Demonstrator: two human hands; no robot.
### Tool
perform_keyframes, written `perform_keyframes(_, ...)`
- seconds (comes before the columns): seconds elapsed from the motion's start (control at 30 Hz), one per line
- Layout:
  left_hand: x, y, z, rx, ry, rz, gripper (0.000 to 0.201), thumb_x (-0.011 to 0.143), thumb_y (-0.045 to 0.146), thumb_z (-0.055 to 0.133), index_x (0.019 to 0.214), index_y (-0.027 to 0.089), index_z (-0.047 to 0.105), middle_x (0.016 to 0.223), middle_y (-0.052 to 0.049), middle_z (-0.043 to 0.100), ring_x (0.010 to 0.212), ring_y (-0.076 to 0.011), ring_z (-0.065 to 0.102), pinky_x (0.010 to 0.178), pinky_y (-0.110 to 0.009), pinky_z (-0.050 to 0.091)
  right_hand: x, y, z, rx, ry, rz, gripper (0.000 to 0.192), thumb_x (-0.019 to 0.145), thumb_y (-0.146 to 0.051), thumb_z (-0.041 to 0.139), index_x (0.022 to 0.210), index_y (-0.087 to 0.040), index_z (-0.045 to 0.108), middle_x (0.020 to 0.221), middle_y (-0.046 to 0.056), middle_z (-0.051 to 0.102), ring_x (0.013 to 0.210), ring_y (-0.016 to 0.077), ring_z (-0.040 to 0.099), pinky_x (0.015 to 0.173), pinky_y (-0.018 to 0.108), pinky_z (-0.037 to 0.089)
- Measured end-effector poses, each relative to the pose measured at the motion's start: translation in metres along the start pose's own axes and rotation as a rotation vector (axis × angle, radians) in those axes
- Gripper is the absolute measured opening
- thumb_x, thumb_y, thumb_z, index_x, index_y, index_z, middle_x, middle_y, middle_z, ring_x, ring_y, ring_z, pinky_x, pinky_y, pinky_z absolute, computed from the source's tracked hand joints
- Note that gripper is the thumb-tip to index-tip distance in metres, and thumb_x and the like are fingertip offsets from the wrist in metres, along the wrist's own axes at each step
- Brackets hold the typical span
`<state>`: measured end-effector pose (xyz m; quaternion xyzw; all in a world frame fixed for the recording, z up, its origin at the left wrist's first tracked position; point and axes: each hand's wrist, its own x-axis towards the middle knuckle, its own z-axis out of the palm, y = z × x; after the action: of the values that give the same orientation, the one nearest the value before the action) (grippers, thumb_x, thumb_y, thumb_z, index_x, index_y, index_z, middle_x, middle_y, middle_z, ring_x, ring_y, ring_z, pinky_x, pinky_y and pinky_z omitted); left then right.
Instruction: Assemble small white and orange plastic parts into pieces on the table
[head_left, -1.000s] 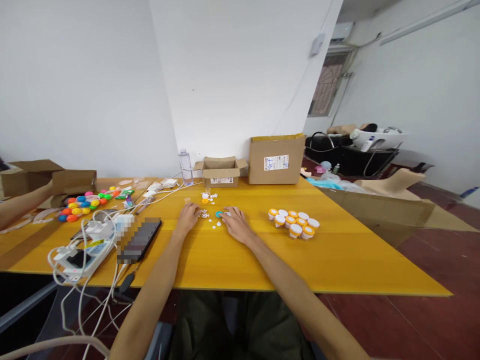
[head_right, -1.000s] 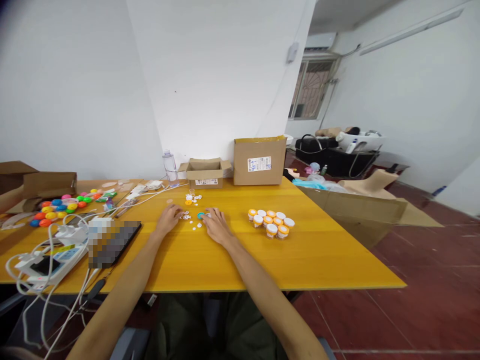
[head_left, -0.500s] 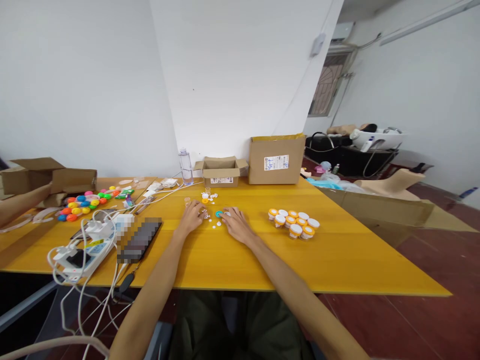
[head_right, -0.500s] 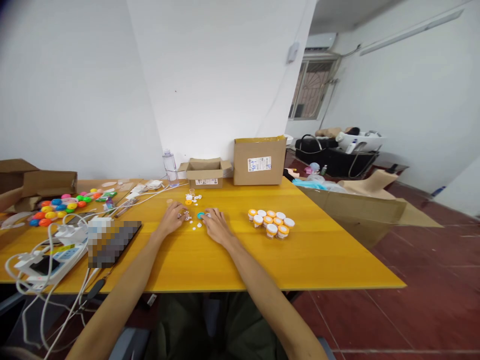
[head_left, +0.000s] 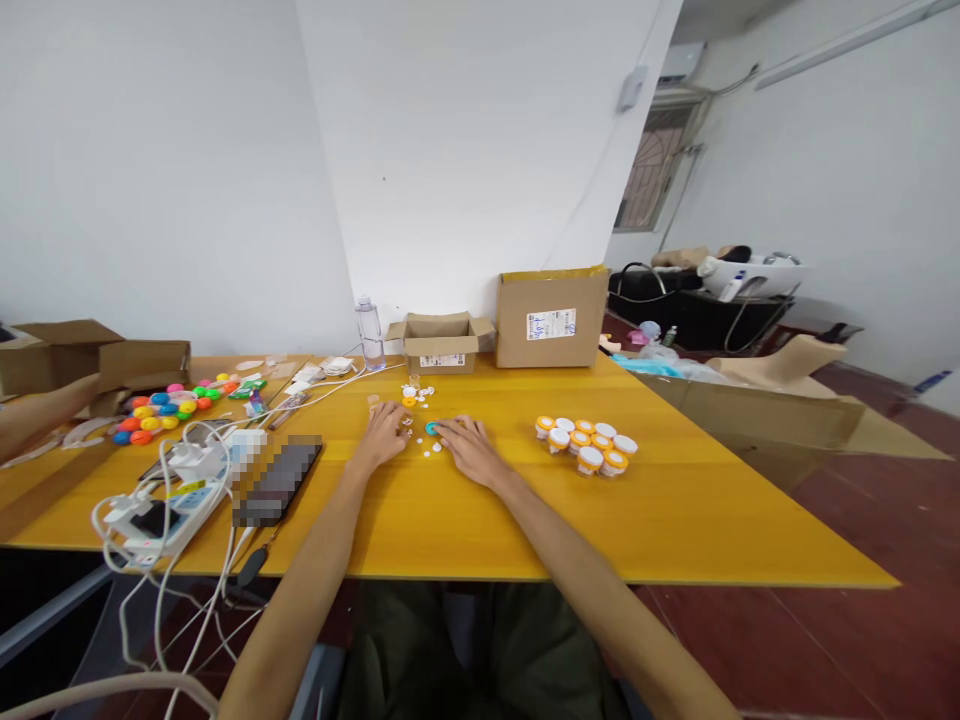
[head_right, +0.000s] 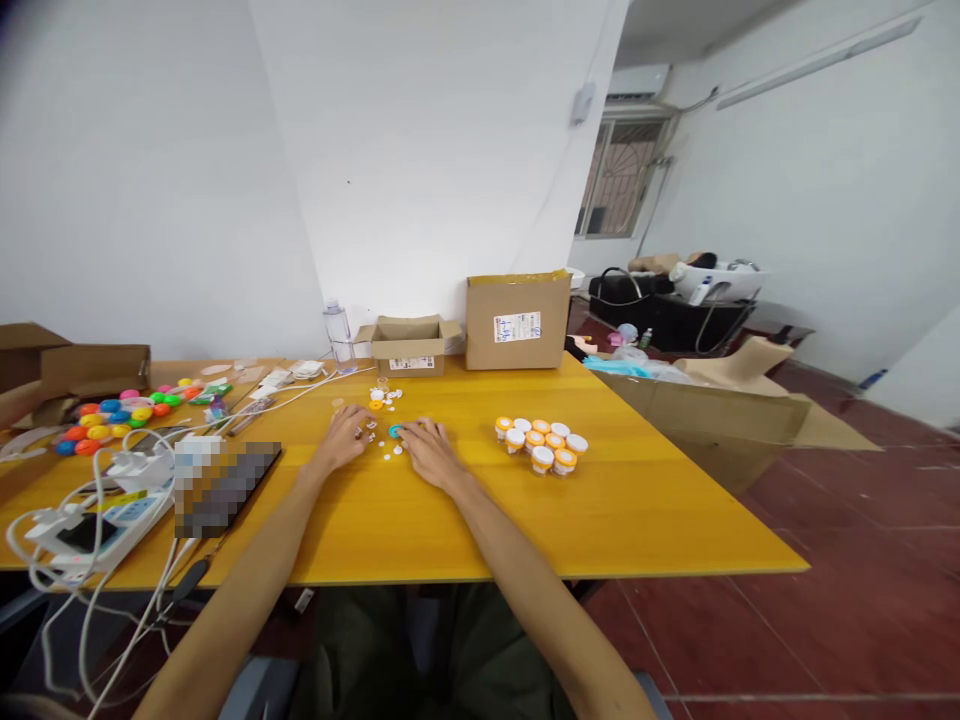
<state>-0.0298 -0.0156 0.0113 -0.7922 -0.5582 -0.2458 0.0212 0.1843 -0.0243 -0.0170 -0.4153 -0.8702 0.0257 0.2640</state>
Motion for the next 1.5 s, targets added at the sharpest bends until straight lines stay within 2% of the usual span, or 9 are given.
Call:
perform_keyframes(0.2,0.001,-0.001,-0.001,0.012,-0.016,0.0,0.043,0.073,0.003,0.05,0.106,0.025,0.067,0.106,-0.007,0.065,0.106,-0.0261,0.057,0.098,-0.041,0.046,0.0,-0.002,-0.003,0.0,0.006,0.012,0.034,0.098,-0.019,0.041,0.122,-0.027,0.064,0.132,0.007,0.061,0.119,0.0243,0.047,0.095,0.04,0.039)
perform_keyframes(0.4,0.001,-0.004,0.0,-0.003,-0.019,0.049,0.053,0.069,-0.003,0.044,0.107,0.025,0.068,0.104,-0.006,0.066,0.106,-0.0251,0.058,0.097,-0.04,0.047,0.0,-0.003,-0.003,-0.031,-0.048,0.019,0.039,0.097,-0.021,0.045,0.13,-0.033,0.06,0.138,0.008,0.055,0.123,0.0261,0.045,0.096,0.043,0.038)
perform_keyframes(0.53,0.001,0.0,0.003,-0.067,-0.005,0.114,0.052,0.075,-0.002,0.042,0.11,0.026,0.069,0.105,-0.006,0.066,0.104,-0.0241,0.057,0.095,-0.04,0.047,0.0,-0.003,-0.001,-0.028,-0.021,0.03,0.041,0.097,-0.021,0.045,0.132,-0.036,0.058,0.139,0.007,0.054,0.124,0.0269,0.044,0.097,0.045,0.039)
perform_keyframes(0.77,-0.003,0.009,0.006,-0.074,-0.121,0.198,0.05,0.085,0.004,0.042,0.118,0.03,0.068,0.113,-0.006,0.065,0.111,-0.0242,0.051,0.097,-0.041,0.042,0.003,0.006,0.004,-0.001,0.094,0.123,0.034,0.094,-0.017,0.046,0.122,-0.026,0.064,0.129,0.011,0.059,0.116,0.0262,0.05,0.098,0.044,0.044)
perform_keyframes(1.0,-0.003,0.004,0.006,-0.033,-0.044,0.177,0.042,0.084,0.002,0.043,0.106,0.027,0.07,0.108,-0.006,0.065,0.109,-0.0237,0.052,0.098,-0.04,0.041,0.005,0.006,0.007,0.099,0.092,0.049,0.032,0.095,-0.013,0.043,0.116,-0.022,0.065,0.12,0.01,0.062,0.11,0.021,0.057,0.102,0.037,0.044)
perform_keyframes(1.17,-0.003,0.011,0.004,-0.07,-0.018,0.174,0.032,0.09,0.011,0.043,0.106,0.025,0.067,0.11,-0.006,0.064,0.108,-0.0227,0.054,0.097,-0.039,0.043,0.005,0.007,0.01,0.212,0.15,0.027,0.037,0.096,-0.012,0.035,0.118,-0.024,0.063,0.119,0.008,0.062,0.112,0.0192,0.058,0.103,0.035,0.045)
perform_keyframes(1.33,-0.006,0.028,0.006,-0.111,-0.083,0.268,0.031,0.096,0.026,0.044,0.122,0.028,0.06,0.122,-0.005,0.062,0.115,-0.0231,0.053,0.102,-0.04,0.041,0.007,0.013,0.012,0.26,0.241,0.112,0.036,0.1,-0.02,0.029,0.114,-0.024,0.061,0.111,0.007,0.064,0.107,0.0192,0.06,0.098,0.035,0.047)
perform_keyframes(1.5,-0.006,0.037,0.016,-0.104,-0.158,0.361,0.034,0.094,0.031,0.05,0.126,0.028,0.059,0.123,-0.007,0.062,0.116,-0.0242,0.055,0.103,-0.04,0.04,0.008,0.018,0.011,0.237,0.275,0.19,0.036,0.101,-0.027,0.027,0.11,-0.025,0.062,0.105,0.007,0.065,0.103,0.0202,0.06,0.094,0.035,0.048)
